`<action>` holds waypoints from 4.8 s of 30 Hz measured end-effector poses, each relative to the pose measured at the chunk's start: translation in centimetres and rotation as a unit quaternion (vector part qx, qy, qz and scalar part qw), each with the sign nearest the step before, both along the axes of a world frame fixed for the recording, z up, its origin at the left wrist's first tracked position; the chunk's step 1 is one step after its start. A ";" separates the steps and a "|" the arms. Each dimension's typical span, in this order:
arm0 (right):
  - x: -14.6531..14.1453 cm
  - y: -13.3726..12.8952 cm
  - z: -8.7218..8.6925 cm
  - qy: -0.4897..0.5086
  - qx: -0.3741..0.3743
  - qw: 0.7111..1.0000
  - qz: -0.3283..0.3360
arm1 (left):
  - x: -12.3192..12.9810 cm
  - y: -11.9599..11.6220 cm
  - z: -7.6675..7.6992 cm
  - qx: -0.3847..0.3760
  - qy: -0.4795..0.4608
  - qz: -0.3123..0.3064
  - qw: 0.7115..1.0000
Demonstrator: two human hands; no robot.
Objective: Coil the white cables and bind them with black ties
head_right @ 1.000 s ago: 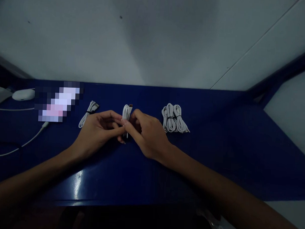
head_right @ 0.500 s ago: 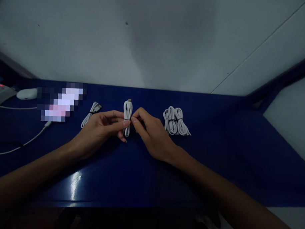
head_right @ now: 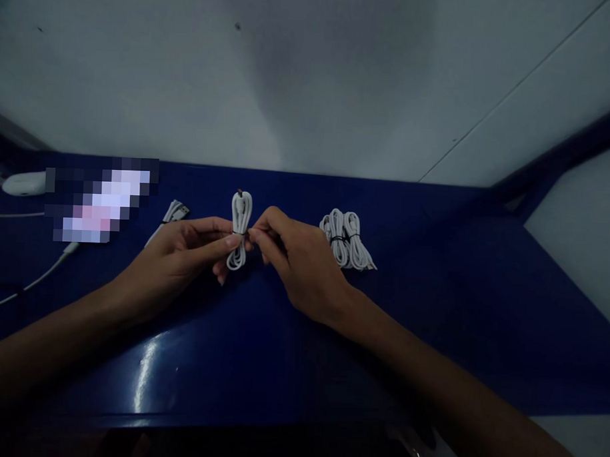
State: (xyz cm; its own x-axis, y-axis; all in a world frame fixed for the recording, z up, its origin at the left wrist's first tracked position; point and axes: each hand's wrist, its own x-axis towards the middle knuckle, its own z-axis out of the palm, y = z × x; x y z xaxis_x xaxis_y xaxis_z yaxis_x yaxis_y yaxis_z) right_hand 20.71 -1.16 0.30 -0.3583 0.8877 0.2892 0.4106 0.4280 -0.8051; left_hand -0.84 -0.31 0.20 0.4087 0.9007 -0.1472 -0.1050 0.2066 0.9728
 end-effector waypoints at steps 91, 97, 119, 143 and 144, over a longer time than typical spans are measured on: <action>-0.1 -0.9 0.5 0.193 -0.254 0.948 -0.002 | 0.4 -0.8 -0.2 0.213 0.143 0.108 0.960; -0.4 -1.2 -1.5 -0.074 0.238 0.961 -0.123 | 0.8 -0.6 0.4 0.142 0.097 0.096 0.980; -0.9 -1.2 -1.1 -0.061 0.177 0.976 -0.110 | 0.1 -0.5 -0.5 0.175 0.135 0.092 0.971; -0.1 -1.0 -1.4 -0.088 0.308 0.942 -0.097 | 0.6 -0.4 0.1 0.182 0.113 0.116 0.970; 0.0 -1.0 -1.5 -0.093 0.320 0.938 -0.096 | 0.7 -0.4 0.1 0.183 0.111 0.115 0.970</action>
